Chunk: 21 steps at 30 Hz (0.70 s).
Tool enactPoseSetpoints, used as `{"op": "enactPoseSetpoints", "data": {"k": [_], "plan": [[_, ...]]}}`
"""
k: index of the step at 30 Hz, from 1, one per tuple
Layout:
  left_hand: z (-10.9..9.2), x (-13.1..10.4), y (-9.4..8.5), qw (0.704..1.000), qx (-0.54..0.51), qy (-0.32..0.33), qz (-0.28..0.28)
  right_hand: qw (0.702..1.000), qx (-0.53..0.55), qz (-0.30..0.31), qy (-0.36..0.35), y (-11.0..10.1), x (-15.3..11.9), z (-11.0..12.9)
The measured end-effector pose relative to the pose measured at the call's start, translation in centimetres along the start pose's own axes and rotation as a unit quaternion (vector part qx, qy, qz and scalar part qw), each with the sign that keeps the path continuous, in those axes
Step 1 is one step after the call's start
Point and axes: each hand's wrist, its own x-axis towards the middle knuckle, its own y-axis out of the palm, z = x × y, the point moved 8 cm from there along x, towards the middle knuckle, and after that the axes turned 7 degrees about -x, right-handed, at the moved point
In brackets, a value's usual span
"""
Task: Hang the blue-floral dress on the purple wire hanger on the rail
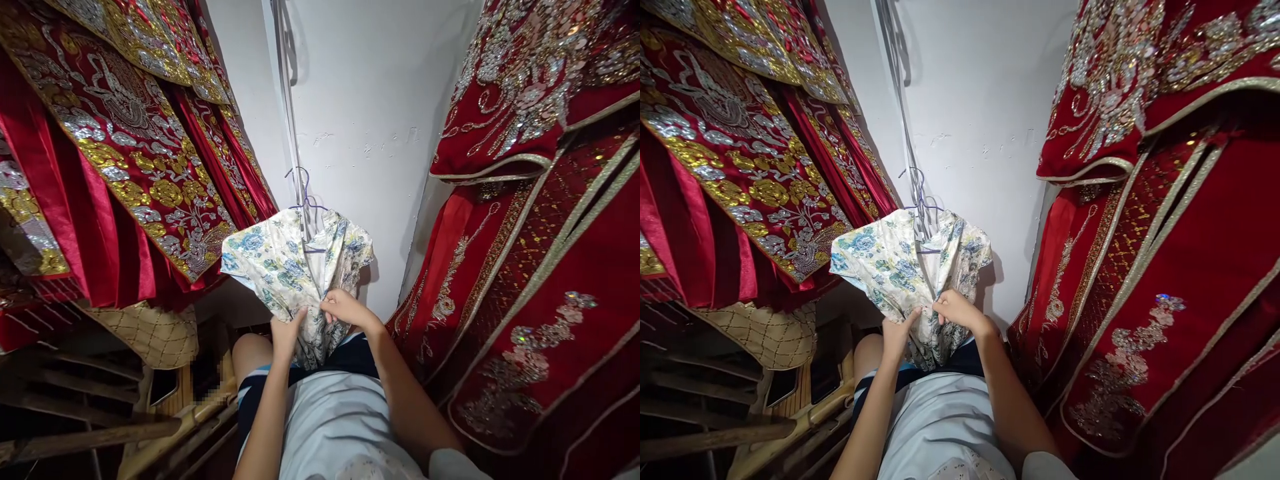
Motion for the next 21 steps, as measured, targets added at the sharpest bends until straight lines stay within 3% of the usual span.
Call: {"op": "enactPoseSetpoints", "data": {"k": [2, 4, 5, 7, 9, 11, 16, 21], "plan": [[-1.6, -0.4, -2.2, 0.985, 0.055, 0.110, -0.123, 1.000, 0.010, -0.011, 0.007, -0.1, -0.1, 0.0], [-3.2, -1.7, -2.7, 0.947, 0.103, 0.232, -0.199, 0.999, 0.019, -0.027, 0.013, -0.4, -0.2, 0.0], [-3.5, -2.1, -1.9, 0.937, 0.118, 0.273, -0.186, 0.999, 0.023, -0.033, 0.014, -0.5, -0.2, 0.0], [-3.0, -2.2, 1.0, 0.946, 0.118, 0.292, -0.074, 0.999, 0.031, -0.035, 0.010, -0.5, -0.3, 0.2], [-1.8, -2.1, 3.8, 0.964, 0.077, 0.252, 0.035, 0.999, 0.047, -0.022, 0.003, -0.2, -0.3, 0.4], [-0.9, -1.9, 5.2, 0.974, 0.039, 0.211, 0.073, 0.997, 0.082, -0.012, -0.003, 0.3, -0.4, 0.6], [-0.7, -2.0, 5.2, 0.977, 0.041, 0.189, 0.093, 0.977, 0.203, -0.063, -0.011, -0.5, -0.3, 1.4], [-0.8, -2.1, 5.0, 0.972, 0.076, 0.184, 0.125, 0.953, 0.261, -0.155, -0.010, -4.7, 2.6, 4.3]]}}
